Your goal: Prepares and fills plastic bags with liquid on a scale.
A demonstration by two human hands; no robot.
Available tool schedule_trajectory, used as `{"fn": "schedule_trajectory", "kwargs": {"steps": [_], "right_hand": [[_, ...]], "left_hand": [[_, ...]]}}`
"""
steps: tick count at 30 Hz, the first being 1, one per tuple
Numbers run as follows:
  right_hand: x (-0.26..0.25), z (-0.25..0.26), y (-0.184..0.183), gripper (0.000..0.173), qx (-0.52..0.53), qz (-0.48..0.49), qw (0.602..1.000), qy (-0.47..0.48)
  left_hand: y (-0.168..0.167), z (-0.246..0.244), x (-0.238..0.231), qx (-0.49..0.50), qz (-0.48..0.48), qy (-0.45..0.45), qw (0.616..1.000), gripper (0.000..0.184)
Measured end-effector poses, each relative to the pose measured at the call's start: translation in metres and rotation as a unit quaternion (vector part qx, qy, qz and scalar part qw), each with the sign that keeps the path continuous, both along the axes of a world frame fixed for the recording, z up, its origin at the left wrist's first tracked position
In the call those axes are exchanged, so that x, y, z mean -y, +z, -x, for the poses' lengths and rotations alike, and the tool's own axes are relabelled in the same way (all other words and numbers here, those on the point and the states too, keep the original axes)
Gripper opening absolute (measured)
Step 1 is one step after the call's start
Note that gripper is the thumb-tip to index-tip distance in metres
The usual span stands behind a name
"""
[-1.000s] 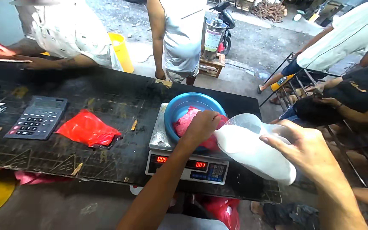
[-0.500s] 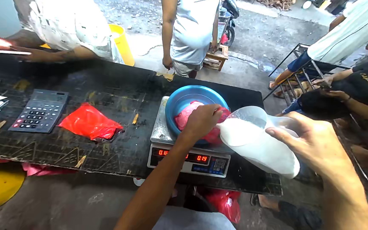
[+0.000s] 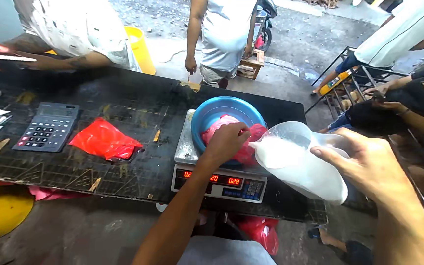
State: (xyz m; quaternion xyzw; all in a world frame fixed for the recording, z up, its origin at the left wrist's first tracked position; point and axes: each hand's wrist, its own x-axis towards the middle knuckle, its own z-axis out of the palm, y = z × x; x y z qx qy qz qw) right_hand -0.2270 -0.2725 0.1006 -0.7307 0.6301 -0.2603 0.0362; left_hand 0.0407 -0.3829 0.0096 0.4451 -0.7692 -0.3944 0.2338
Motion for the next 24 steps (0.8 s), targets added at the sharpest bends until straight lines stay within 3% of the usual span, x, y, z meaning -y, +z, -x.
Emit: {"fn": "schedule_trajectory", "kwargs": {"steps": [5, 14, 24], "right_hand": [[0.0, 0.002, 0.0, 0.051, 0.0, -0.007, 1.0, -0.002], [0.0, 0.001, 0.001, 0.047, 0.012, -0.02, 1.0, -0.006], [0.003, -0.001, 0.0, 0.046, 0.008, -0.014, 1.0, -0.003]], "left_hand": [[0.013, 0.004, -0.01, -0.083, 0.048, 0.008, 0.995, 0.023], [-0.005, -0.004, -0.002, -0.052, -0.012, 0.014, 0.999, 0.04], [0.002, -0.014, -0.015, -0.044, -0.007, 0.02, 0.999, 0.033]]}}
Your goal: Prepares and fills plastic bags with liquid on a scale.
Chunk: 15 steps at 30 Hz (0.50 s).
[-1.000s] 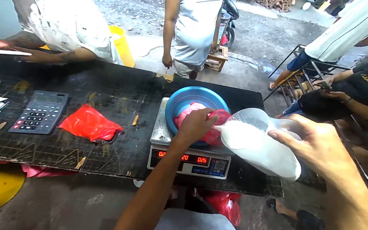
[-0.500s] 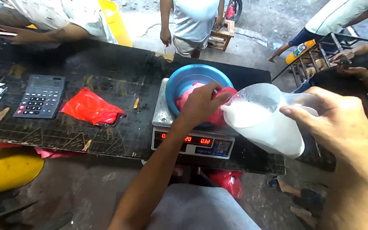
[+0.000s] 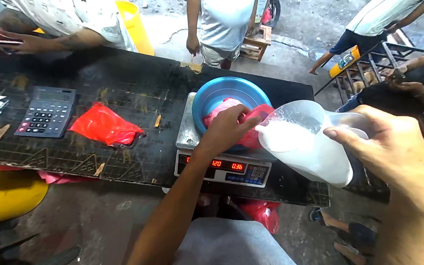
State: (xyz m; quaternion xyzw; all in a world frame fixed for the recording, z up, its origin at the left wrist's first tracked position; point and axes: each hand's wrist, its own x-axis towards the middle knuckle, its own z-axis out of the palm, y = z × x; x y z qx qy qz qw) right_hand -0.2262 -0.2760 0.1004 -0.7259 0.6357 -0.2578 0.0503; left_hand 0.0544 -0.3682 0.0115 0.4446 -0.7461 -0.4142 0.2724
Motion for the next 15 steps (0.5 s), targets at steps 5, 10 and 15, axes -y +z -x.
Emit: {"fn": "schedule_trajectory", "kwargs": {"steps": [5, 10, 15], "right_hand": [[0.001, 0.0013, 0.0013, 0.045, 0.001, -0.001, 1.0, 0.009], [0.0026, 0.0013, 0.002, 0.046, 0.002, -0.001, 1.0, 0.008], [0.0035, 0.002, 0.0011, 0.047, 0.002, -0.001, 1.0, 0.007]], "left_hand": [[-0.0067, 0.001, 0.0006, -0.006, 0.001, -0.008, 1.0, 0.029], [-0.0083, 0.0021, 0.002, 0.004, -0.004, -0.008, 1.0, 0.027], [-0.0078, 0.0017, 0.0015, 0.005, -0.002, -0.011, 1.0, 0.021]]}}
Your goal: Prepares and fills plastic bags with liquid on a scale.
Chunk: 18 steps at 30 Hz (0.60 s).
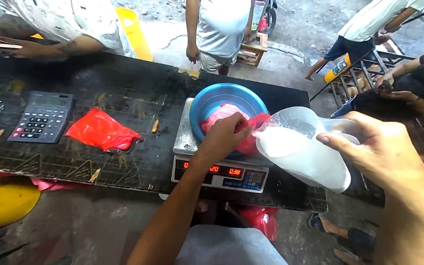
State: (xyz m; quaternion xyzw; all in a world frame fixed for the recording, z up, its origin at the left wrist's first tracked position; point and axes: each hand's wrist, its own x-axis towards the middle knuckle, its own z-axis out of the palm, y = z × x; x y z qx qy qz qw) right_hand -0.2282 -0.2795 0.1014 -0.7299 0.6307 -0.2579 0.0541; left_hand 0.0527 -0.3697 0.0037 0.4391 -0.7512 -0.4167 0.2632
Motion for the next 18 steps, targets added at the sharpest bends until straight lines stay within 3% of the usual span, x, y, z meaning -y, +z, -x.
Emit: {"fn": "schedule_trajectory", "kwargs": {"steps": [18], "right_hand": [[0.01, -0.007, 0.021, 0.054, -0.092, -0.032, 0.995, 0.014]], "left_hand": [[0.004, 0.012, -0.008, -0.054, 0.059, 0.061, 0.995, 0.015]]}}
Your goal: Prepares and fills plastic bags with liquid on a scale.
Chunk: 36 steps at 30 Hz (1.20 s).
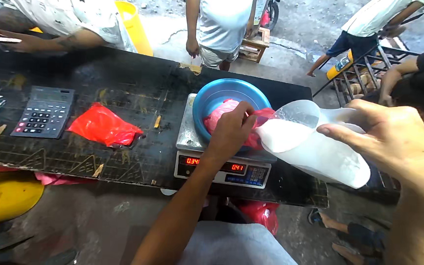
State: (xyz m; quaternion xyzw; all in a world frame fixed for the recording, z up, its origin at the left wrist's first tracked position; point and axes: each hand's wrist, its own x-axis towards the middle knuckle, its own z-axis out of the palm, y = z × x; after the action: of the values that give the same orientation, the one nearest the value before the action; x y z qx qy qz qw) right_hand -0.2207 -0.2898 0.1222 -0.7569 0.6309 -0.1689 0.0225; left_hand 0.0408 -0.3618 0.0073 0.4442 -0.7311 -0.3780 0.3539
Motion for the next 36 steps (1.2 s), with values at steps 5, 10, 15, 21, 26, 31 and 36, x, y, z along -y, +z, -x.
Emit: {"fn": "schedule_trajectory", "kwargs": {"steps": [5, 10, 15, 21, 26, 31, 36], "right_hand": [[0.002, -0.003, 0.001, 0.052, -0.001, 0.0, 1.0, 0.002], [0.003, -0.003, 0.001, 0.051, 0.003, -0.001, 1.0, 0.004], [0.002, 0.0, -0.001, 0.049, 0.006, -0.005, 1.0, 0.014], [0.002, 0.001, -0.006, 0.048, 0.022, -0.006, 1.0, 0.013], [0.003, 0.001, -0.009, 0.049, 0.013, -0.007, 1.0, 0.01], [0.004, 0.0, -0.007, 0.051, 0.006, -0.013, 1.0, 0.022], [0.006, -0.004, -0.003, 0.049, -0.003, -0.01, 1.0, 0.018]], "left_hand": [[0.002, 0.004, 0.0, 0.009, 0.023, 0.015, 1.0, 0.015], [0.005, 0.003, -0.001, 0.014, 0.032, 0.013, 0.999, 0.015], [0.003, 0.004, 0.001, 0.019, 0.028, 0.006, 0.999, 0.018], [0.002, 0.001, 0.002, 0.007, 0.025, -0.005, 1.0, 0.017], [-0.006, 0.004, 0.016, 0.005, 0.022, -0.002, 1.0, 0.018], [-0.007, 0.004, 0.017, 0.019, 0.005, -0.012, 1.0, 0.021], [-0.004, 0.004, 0.014, 0.039, -0.024, -0.027, 0.999, 0.03]]}}
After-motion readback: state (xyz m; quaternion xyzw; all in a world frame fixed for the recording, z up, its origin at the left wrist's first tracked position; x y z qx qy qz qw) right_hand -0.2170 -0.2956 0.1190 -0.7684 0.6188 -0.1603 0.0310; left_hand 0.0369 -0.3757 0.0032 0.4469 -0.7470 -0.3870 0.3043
